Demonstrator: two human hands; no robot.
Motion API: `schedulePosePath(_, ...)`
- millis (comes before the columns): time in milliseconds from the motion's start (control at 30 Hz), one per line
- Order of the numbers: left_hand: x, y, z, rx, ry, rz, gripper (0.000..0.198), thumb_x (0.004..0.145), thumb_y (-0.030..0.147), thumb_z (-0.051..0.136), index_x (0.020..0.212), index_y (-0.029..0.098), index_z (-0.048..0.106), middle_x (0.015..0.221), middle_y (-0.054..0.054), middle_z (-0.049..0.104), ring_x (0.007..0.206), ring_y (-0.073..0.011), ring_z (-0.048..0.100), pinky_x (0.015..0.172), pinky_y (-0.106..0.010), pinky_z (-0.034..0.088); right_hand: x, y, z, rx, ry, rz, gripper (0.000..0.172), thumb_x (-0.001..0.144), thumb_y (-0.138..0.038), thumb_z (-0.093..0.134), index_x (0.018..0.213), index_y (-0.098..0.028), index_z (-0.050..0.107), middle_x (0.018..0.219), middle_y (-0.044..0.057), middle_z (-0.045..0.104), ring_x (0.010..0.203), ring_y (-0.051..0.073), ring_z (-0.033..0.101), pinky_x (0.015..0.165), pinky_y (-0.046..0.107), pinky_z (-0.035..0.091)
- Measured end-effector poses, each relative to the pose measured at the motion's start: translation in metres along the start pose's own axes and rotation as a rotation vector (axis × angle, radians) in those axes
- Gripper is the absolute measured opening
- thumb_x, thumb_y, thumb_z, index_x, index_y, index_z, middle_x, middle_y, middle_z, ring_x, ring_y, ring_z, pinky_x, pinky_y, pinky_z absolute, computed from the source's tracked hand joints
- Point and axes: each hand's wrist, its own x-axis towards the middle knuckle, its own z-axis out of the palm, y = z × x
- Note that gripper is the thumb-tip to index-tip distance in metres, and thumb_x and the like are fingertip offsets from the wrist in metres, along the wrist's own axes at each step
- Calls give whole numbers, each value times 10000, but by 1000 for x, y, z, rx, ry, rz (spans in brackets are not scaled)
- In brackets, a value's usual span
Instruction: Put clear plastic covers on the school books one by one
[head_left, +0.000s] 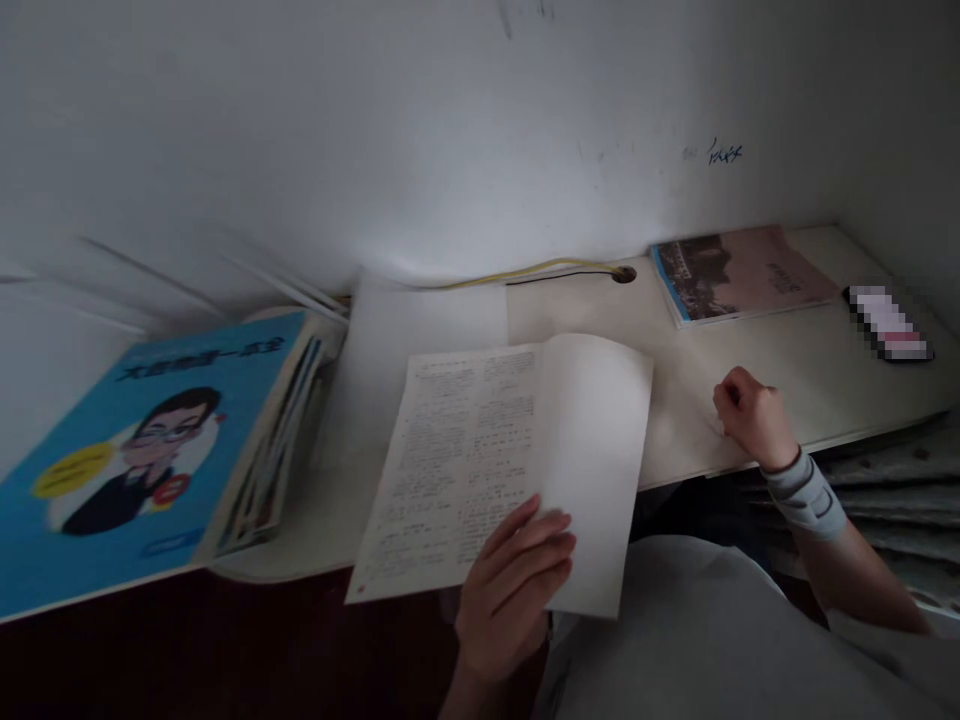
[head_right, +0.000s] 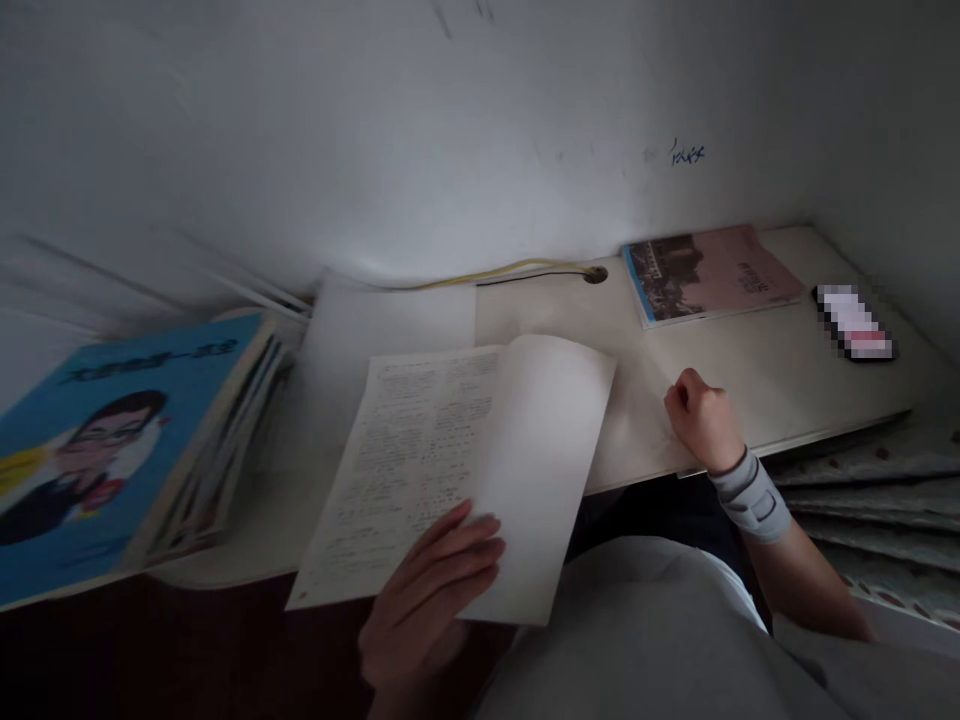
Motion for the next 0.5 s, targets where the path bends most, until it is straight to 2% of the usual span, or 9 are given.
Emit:
schedulePosePath(67, 3, 2, 13, 28, -35, 63, 162, 835, 59, 583, 885, 202, 642, 877, 15, 728, 924, -152, 685, 932, -403, 545, -4, -3, -2, -24, -2, -43, 153, 814, -269, 448, 681, -212, 497, 500, -18, 518, 440, 119, 489, 505, 238, 307)
schedulePosePath(133, 9, 6, 31, 108, -120, 117, 211, 877, 75, 502, 976, 190, 649, 959, -25, 729, 1040, -171, 648, 979, -405, 507, -9, -5, -2, -69, -18, -108, 167, 830, -272, 438, 692, -208, 508, 522, -11, 537, 442, 118, 486, 501, 242, 295)
schedulePosePath(233, 18, 12, 66, 329, -380, 133, 337, 903, 93, 407, 1157, 157, 618, 1224, -104, 641, 1242, -250, 515, 1044, -471, 426, -20, -6, -1, -170, -77, -206, 192, 851, -249, 419, 694, -202, 518, 513, -2, 546, 440, 123, 489, 498, 253, 276)
schedulePosePath(333, 23, 15, 94, 510, -607, 90, 375, 904, 137, 423, 1248, 145, 571, 1372, -123, 526, 1298, -344, 435, 1026, -555, 402, -32, -6, 1, -294, -137, -264, 220, 876, -228, 399, 717, -191, 545, 565, 27, 601, 471, 134, 524, 492, 264, 257)
schedulePosePath(400, 27, 15, 103, 553, -671, 77, 384, 904, 148, 431, 1267, 145, 557, 1391, -123, 505, 1300, -369, 423, 1014, -575, 398, -37, -5, 1, -355, -173, -275, 231, 896, -225, 389, 755, -183, 566, 631, 47, 639, 516, 144, 561, 490, 268, 256)
schedulePosePath(500, 39, 14, 104, 544, -707, 80, 411, 901, 144, 438, 1302, 161, 525, 1400, -125, 494, 1310, -367, 410, 1024, -575, 379, -42, -5, -1, -391, -225, -248, 207, 907, -226, 400, 832, -182, 589, 712, 56, 671, 575, 158, 602, 500, 268, 285)
